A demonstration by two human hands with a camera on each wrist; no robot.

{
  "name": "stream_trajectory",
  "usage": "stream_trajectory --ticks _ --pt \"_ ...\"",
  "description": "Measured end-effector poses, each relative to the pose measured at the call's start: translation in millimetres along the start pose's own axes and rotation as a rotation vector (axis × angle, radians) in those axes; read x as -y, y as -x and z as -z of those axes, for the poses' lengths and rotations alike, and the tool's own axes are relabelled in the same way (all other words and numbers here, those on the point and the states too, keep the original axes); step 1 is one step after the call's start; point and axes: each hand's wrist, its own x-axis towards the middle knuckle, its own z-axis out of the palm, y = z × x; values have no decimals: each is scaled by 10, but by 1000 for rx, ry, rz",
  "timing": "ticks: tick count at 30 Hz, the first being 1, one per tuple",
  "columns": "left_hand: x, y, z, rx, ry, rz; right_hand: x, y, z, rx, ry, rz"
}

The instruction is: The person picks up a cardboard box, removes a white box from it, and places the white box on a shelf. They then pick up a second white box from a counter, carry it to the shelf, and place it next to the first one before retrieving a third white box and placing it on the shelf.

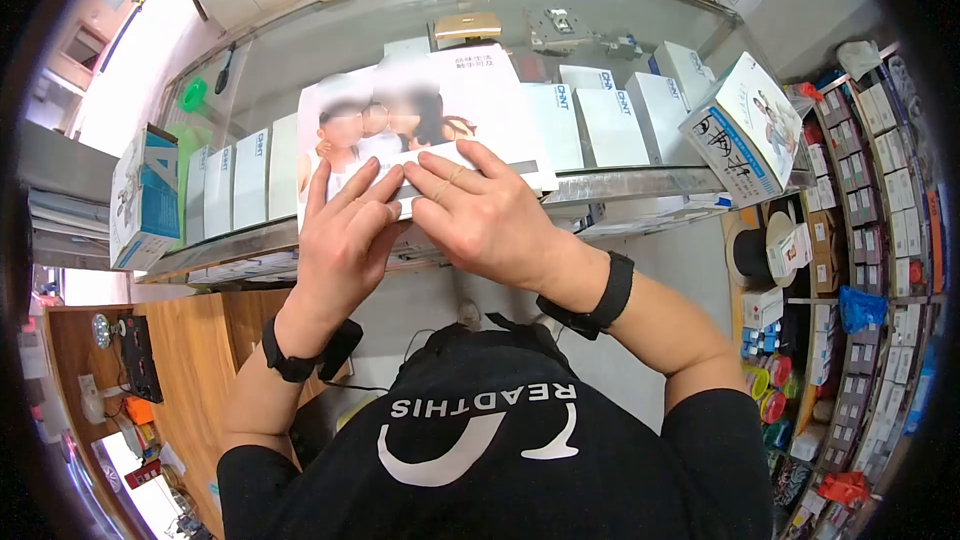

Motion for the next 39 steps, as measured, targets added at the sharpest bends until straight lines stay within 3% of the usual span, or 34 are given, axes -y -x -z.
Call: stream_trajectory --ticks 7,10,17,25,29,31,33,35,37,39 --pt "48 9 -65 -116 -52 -48 -33 51 -62 -43 39 59" --pt "56 21 1 -59 90 -17 -20 33 9 -36 7 37" --pt "102 -28 221 60 10 25 -92 -6 292 60 21 -36" --pt "114 11 59 -61 -49 27 -134 148 10 -107 29 7" --pt "286 -37 305 72 208 67 -79 155 153 -58 29 -79" --pt "529 -59 332 -141 445 263 -46 175 191 -43 55 -126" --pt "980 -110 316 -87 536 439 -25 180 197 -64 22 -169" --pt "1327 -220 221 -50 635 512 18 131 154 -92 28 -217" --pt "1477 -324 186 -16 739 588 42 85 124 -115 39 -262" --pt "1553 -399 154 153 949 758 48 65 111 -120 42 -284"
